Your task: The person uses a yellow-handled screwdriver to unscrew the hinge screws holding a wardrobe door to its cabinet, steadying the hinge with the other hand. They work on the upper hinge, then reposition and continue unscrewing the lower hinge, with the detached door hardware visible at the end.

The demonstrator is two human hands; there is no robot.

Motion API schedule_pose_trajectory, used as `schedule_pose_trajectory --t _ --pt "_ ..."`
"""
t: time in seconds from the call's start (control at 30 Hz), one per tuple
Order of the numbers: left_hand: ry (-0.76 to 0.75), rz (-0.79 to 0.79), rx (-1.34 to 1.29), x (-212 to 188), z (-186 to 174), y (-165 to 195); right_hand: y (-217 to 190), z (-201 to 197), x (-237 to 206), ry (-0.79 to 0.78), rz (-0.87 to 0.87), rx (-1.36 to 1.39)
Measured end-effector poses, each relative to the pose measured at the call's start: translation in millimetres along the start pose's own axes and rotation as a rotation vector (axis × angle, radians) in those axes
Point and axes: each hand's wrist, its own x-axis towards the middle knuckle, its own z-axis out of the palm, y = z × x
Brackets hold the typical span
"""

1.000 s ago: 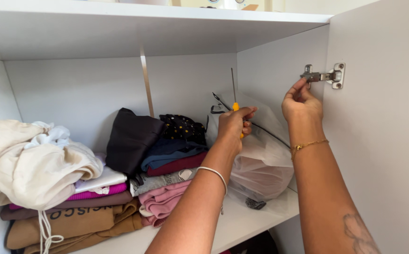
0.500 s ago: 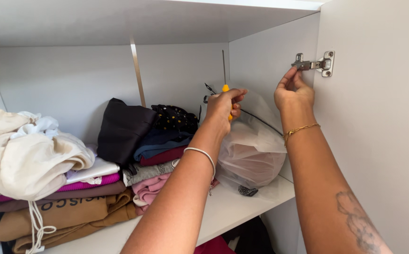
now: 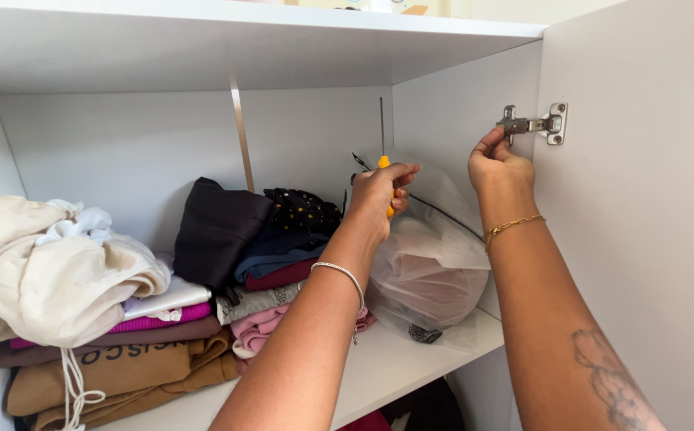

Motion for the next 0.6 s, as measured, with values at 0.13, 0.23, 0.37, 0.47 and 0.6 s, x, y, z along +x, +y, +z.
schedule_pose_trajectory --t 0.13,0.23,0.37,0.47,0.6 --pt "0.005 0.001 -0.016 -1.0 -3.0 1.5 -4.0 2.1 1.9 0.006 0.010 -0.017" --pt "0.016 0.002 -0.019 -0.5 -4.7 2.1 -8.3 2.6 -1.9 0.065 -0.013 0.022" --pt "0.011 0.007 -0.021 -0.5 -6.5 2.7 -9.9 0.4 -2.6 0.043 -0.020 0.008" --pt "0.006 0.014 -0.020 -1.9 -7.6 3.6 -9.6 0.4 2.2 0.056 -0.019 0.017" --pt "0.036 0.000 -0.004 -5.2 -9.2 4.4 -9.6 1.4 9.3 0.060 -0.032 -0.005"
